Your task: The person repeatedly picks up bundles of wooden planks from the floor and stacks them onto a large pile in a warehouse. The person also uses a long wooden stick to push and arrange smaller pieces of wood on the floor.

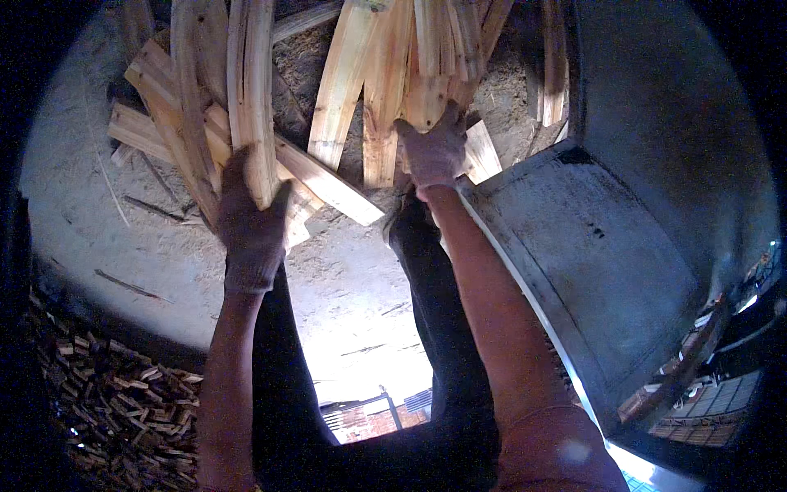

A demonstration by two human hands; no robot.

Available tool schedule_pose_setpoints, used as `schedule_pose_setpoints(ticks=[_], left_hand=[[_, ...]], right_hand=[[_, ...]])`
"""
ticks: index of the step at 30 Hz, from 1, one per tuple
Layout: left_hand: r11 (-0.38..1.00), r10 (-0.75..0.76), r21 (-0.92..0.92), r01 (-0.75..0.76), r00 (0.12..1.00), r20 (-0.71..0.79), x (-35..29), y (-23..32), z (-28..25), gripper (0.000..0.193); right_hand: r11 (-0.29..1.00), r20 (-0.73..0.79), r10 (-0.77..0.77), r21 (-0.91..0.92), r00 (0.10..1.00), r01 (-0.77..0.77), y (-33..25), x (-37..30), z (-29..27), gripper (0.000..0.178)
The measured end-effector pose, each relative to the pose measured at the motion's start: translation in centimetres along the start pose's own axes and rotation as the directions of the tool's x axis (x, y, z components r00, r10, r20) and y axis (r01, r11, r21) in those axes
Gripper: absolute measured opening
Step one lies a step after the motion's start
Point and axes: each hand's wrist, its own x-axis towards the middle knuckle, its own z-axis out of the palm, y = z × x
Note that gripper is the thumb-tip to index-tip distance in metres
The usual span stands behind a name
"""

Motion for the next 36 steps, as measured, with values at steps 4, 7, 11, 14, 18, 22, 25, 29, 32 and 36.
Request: schedule_pose_setpoints(ticks=[4,7,11,14,18,22,25,29,32,36], left_hand=[[0.98,0.051,-0.195,-0.035,0.996,0.079,8.0,2.3,10.0,0.082],[0.985,-0.139,-0.085,0.152,0.981,0.137,11.5,3.3,13.7,0.083],[0.859,-0.158,-0.421,0.292,0.932,0.326,13.4,0.2,15.3,0.071],[0.852,0.092,-0.495,0.17,0.882,0.461,13.4,-3.1,16.5,0.048],[0.811,0.465,-0.482,-0.332,0.866,0.186,14.2,-3.9,15.8,0.037],[0.772,-0.164,-0.511,0.379,0.895,0.415,15.9,2.2,12.5,0.058],[0.768,0.512,0.269,-0.581,0.809,0.289,15.0,-7.8,16.5,0.049],[0.739,-0.184,-0.386,0.552,0.717,0.672,11.4,-1.6,16.2,0.032],[0.754,0.062,-0.569,0.327,0.827,0.558,9.8,-5.2,17.8,0.037],[0.887,-0.093,-0.331,0.322,0.826,0.555,8.0,3.3,12.7,0.065]], right_hand=[[0.997,0.036,-0.073,0.028,0.997,0.072,3.3,3.9,4.1,0.097],[0.968,0.178,0.079,0.22,0.981,-0.118,1.4,2.1,2.6,0.085],[0.964,0.144,-0.014,0.263,0.989,-0.024,2.0,2.0,4.7,0.087],[0.905,0.223,-0.012,0.416,0.975,-0.084,1.3,-2.0,5.8,0.093],[0.897,0.269,-0.088,0.439,0.959,-0.041,3.1,-2.7,6.0,0.101],[0.784,0.454,-0.05,0.57,0.89,-0.246,5.5,-0.5,5.5,0.092],[0.65,0.52,-0.137,0.69,0.843,-0.32,5.7,1.3,7.3,0.083],[0.524,0.548,-0.075,0.732,0.833,-0.434,8.5,2.3,8.4,0.075],[0.784,0.572,-0.048,0.53,0.819,-0.324,6.3,2.3,6.3,0.068],[0.869,0.452,-0.372,0.477,0.81,0.133,6.8,-0.1,4.8,0.068]])
